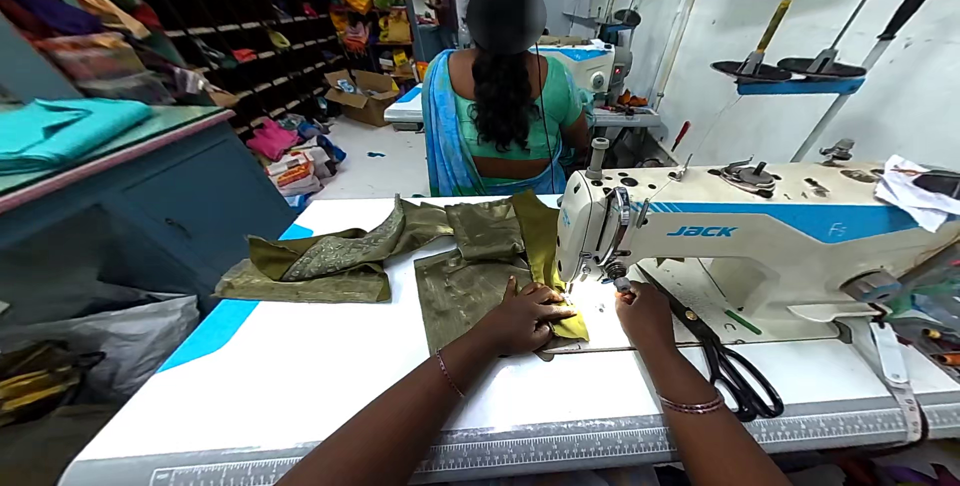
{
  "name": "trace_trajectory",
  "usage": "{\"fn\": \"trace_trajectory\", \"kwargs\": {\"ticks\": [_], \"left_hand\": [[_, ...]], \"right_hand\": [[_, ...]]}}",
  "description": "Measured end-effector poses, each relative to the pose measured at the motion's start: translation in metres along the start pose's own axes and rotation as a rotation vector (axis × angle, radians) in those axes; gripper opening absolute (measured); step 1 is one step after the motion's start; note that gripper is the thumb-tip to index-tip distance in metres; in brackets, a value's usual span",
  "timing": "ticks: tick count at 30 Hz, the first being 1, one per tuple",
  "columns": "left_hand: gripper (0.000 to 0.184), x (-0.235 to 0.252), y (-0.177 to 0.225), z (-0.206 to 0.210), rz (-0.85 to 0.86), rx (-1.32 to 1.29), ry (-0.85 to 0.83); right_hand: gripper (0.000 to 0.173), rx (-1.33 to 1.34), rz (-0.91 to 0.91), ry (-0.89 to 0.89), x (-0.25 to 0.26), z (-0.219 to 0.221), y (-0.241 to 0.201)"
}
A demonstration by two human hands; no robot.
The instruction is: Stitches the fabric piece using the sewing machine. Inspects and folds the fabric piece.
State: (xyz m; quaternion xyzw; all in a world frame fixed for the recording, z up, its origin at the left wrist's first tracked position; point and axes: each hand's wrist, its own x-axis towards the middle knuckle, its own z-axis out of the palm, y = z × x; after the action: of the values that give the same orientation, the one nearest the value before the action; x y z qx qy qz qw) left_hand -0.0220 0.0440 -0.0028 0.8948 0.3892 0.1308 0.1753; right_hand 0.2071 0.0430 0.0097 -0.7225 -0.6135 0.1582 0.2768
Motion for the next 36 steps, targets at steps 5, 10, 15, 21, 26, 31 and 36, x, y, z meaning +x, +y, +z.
{"fn": "trace_trajectory", "kwargs": {"ticks": [5, 10, 15, 21, 26, 31, 36], "left_hand": [[0.046, 0.0, 0.002, -0.001, 0.001, 0.007, 0.004], [0.048, 0.0, -0.001, 0.0, -0.003, -0.011, 0.007], [0.047, 0.001, 0.0, -0.002, -0.023, -0.008, -0.007], [0.047, 0.002, -0.004, -0.001, -0.003, -0.013, -0.002], [0.048, 0.002, -0.004, -0.004, -0.006, -0.009, -0.016], [0.047, 0.001, -0.004, -0.004, 0.002, -0.01, -0.005], [0.047, 0.003, -0.007, -0.003, 0.012, -0.001, -0.002]], "right_hand": [[0.014, -0.015, 0.032, 0.008, 0.0, -0.001, -0.002], [0.019, -0.003, -0.06, 0.035, 0.004, 0.006, 0.006], [0.021, 0.006, -0.074, 0.024, 0.006, 0.007, 0.008], [0.019, 0.011, -0.084, 0.019, 0.005, 0.005, 0.01], [0.019, -0.001, -0.074, 0.0, 0.006, 0.005, 0.009], [0.02, -0.001, -0.07, -0.005, 0.006, 0.005, 0.009], [0.018, 0.001, -0.068, 0.004, 0.006, 0.005, 0.009]]}}
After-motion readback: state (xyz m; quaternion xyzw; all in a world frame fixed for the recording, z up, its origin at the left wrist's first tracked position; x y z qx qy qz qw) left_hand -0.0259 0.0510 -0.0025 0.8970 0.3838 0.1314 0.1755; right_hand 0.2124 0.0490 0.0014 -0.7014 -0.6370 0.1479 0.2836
